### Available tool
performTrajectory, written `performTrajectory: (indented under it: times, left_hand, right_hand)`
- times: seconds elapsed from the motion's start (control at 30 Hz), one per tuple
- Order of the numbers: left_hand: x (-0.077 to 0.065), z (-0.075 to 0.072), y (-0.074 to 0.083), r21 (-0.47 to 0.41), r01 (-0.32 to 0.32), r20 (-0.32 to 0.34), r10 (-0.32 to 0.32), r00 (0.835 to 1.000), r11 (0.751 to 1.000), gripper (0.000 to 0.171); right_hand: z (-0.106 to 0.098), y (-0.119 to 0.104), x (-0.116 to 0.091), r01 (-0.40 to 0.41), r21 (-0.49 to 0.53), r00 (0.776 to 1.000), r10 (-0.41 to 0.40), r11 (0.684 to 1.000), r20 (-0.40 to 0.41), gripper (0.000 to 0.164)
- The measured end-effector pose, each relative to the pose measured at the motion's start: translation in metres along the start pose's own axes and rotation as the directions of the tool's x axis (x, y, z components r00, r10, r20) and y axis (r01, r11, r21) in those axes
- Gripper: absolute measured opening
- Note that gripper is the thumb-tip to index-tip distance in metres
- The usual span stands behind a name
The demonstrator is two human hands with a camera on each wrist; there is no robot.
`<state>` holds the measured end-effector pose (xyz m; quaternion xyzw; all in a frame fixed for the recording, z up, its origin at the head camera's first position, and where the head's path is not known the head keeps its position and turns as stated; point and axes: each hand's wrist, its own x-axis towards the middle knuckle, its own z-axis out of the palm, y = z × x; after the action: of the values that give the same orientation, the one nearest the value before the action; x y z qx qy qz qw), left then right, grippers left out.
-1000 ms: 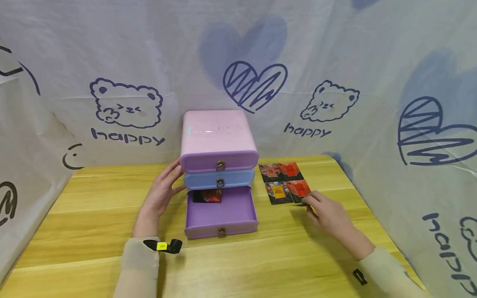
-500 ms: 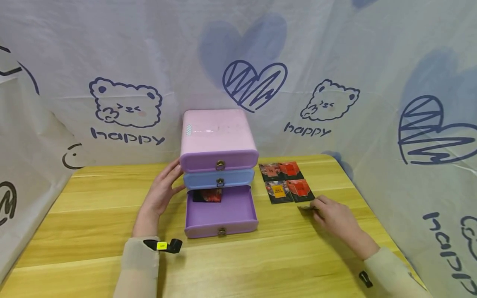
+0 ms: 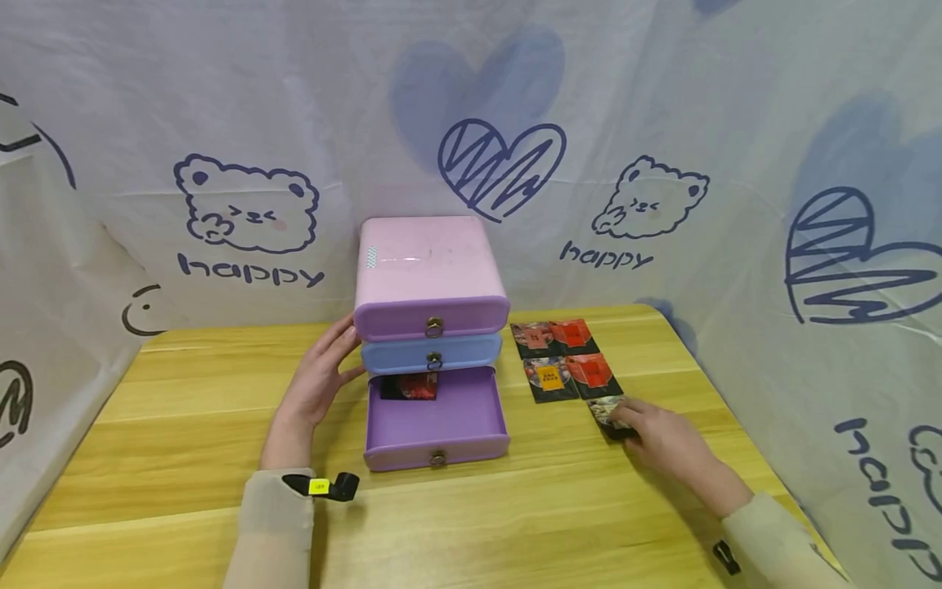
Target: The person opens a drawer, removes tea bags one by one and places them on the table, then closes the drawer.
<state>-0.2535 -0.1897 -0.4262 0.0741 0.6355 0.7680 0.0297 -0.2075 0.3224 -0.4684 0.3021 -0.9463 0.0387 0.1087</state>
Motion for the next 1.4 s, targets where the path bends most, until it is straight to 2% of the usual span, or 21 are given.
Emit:
performTrajectory:
  times: [0.4,0.67,0.83,1.0,1.17,1.4]
  left_hand:
    - [0.0,0.001,0.001,0.007,0.001,0.001,-0.001,1.0,1.0,0.049]
    - [0.0,0.001,0.001,0.012,0.005,-0.001,-0.005,1.0,1.0,0.049]
    - [-0.001,0.002,0.002,0.011,0.001,-0.001,-0.001,1.0,1.0,0.048]
    - [-0.001,0.002,0.001,0.012,-0.002,0.001,0.002,1.0,1.0,0.048]
    - [-0.001,0.002,0.001,0.017,0.001,-0.005,-0.001,1.0,1.0,0.048]
    - [-0.001,0.001,0.001,0.015,0.003,-0.002,-0.003,1.0,1.0,0.049]
  right_hand:
    - [0.0,0.002,-0.007,0.071,0.081,0.996,-0.074,0.994,0.043,0.031]
    - [-0.001,0.003,-0.009,0.057,0.119,0.994,-0.067,0.991,0.087,0.037]
    - [0.0,0.003,-0.01,0.048,0.127,0.995,-0.058,0.991,0.079,0.039]
    - [0.0,0.002,-0.009,-0.011,0.097,0.997,0.004,0.995,0.071,0.044]
    - [-0.004,-0.001,-0.005,-0.104,0.056,0.994,0.102,0.993,0.039,0.053]
    - [-0.011,-0.004,0.005,-0.099,0.052,0.991,0.104,0.994,-0.087,0.048]
